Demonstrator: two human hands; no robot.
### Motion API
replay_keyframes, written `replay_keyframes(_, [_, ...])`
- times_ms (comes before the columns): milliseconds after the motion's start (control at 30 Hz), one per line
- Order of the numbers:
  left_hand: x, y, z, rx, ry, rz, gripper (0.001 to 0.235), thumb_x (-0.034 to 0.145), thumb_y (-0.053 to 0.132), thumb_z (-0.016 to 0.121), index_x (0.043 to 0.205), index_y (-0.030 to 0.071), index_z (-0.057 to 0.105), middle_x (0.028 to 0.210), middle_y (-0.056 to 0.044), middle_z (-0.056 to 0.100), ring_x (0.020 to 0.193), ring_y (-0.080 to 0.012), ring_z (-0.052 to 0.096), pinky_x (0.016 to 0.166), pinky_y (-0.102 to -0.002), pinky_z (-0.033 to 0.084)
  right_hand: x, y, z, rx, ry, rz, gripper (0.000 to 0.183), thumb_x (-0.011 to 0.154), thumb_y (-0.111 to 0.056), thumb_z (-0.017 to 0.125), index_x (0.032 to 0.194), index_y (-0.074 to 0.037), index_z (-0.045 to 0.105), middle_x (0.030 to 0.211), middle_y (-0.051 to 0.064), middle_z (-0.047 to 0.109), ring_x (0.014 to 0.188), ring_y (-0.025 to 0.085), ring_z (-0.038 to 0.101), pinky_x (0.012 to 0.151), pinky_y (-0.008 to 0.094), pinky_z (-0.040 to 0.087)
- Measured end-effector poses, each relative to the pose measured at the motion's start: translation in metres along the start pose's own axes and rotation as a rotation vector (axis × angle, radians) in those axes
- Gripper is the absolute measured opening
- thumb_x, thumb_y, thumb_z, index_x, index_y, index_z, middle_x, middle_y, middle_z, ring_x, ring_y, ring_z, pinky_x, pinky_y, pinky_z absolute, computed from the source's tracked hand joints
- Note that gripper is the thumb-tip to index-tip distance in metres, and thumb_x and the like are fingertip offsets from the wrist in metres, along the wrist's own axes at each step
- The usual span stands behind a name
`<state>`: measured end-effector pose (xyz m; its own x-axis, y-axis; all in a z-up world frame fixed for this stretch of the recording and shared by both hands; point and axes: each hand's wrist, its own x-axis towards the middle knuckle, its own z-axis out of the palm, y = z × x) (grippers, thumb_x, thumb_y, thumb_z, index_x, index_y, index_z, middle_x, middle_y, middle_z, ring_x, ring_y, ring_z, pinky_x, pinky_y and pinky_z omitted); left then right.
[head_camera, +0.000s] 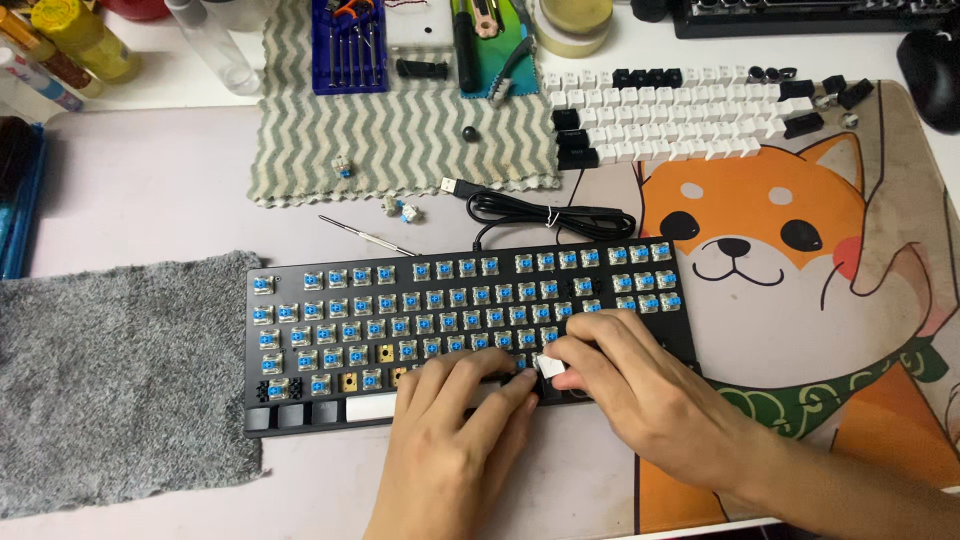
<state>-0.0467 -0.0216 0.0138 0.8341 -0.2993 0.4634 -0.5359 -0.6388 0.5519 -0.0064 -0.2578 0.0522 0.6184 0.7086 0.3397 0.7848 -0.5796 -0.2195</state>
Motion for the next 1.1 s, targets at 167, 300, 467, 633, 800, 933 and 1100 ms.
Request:
replay_keyframes(167, [-0.001,-0.003,0.0,0.012,0.025,0.044,0.017,0.11,0.016,0.082,0.126,0.012,0.077,0.129,-0.009,0.075,0.115,-0.0323,0.073,0.088,-0.047,0.048,0.004,-0.001,-0.003,-0.051,-0.023,-0.025,0.017,0.115,-0.005,0.07,0.129,0.004,0.066,0.124,0.018,0.061,0.112,0.034,0.066,0.101,0.045,0.057])
replay_keyframes(300, [-0.002,-0.003,-0.002,0.008,-0.009,0.042,0.019,0.111,0.016,0.08,0.129,0.013,0.077,0.132,-0.007,0.075,0.119,-0.0323,0.071,0.091,-0.047,0.047,0.007,-0.001,-0.005,-0.17,-0.028,-0.104,0.015,0.12,-0.01,0.062,0.125,0.003,0.066,0.122,0.017,0.06,0.11,0.034,0.065,0.1,0.047,0.057])
replay_keyframes(467, [0.0,-0.002,-0.005,-0.008,-0.016,0.043,0.018,0.111,0.015,0.08,0.128,0.012,0.079,0.131,-0.007,0.077,0.117,-0.0323,0.071,0.088,-0.048,0.045,0.006,0.012,-0.035,0.106,-0.055,0.049,0.038,0.111,-0.012,0.075,0.147,-0.005,0.065,0.14,0.017,0.061,0.126,0.034,0.062,0.121,0.046,0.049])
replay_keyframes(633, [0.001,-0.001,-0.004,0.016,0.014,0.036,0.019,0.112,0.022,0.078,0.13,0.014,0.078,0.13,-0.005,0.076,0.113,-0.0302,0.07,0.09,-0.046,0.048,-0.001,0.056,-0.059,-0.185,0.121,0.146,0.031,0.111,-0.006,0.083,0.137,0.011,0.077,0.126,0.025,0.062,0.11,0.038,0.065,0.099,0.044,0.059])
replay_keyframes(800, [-0.003,-0.006,0.006,0.148,0.01,0.062,0.036,0.11,0.039,0.077,0.14,0.021,0.077,0.13,-0.001,0.075,0.111,-0.0296,0.068,0.088,-0.047,0.047,-0.066,0.152,-0.046,-0.255,0.123,0.328,0.021,0.116,-0.009,0.08,0.135,0.001,0.076,0.124,0.019,0.061,0.113,0.036,0.064,0.105,0.048,0.054])
replay_keyframes(933, [-0.001,-0.008,0.017,0.251,0.137,0.079,0.027,0.106,0.041,0.078,0.127,0.026,0.085,0.119,0.002,0.079,0.097,-0.027,0.071,0.077,-0.043,0.046,-0.116,0.222,-0.033,-0.313,0.18,0.383,0.02,0.114,-0.018,0.084,0.13,-0.007,0.084,0.125,0.014,0.066,0.118,0.034,0.066,0.11,0.048,0.048])
replay_keyframes(1100, [-0.031,-0.031,0.048,0.352,0.057,-0.106,0.029,0.097,0.059,0.075,0.121,0.046,0.087,0.116,0.016,0.08,0.104,-0.0188,0.074,0.09,-0.044,0.051,-0.126,0.254,-0.029,-0.296,0.242,0.454,0.02,0.117,-0.023,0.077,0.128,-0.009,0.086,0.119,0.007,0.07,0.114,0.031,0.063,0.106,0.045,0.047])
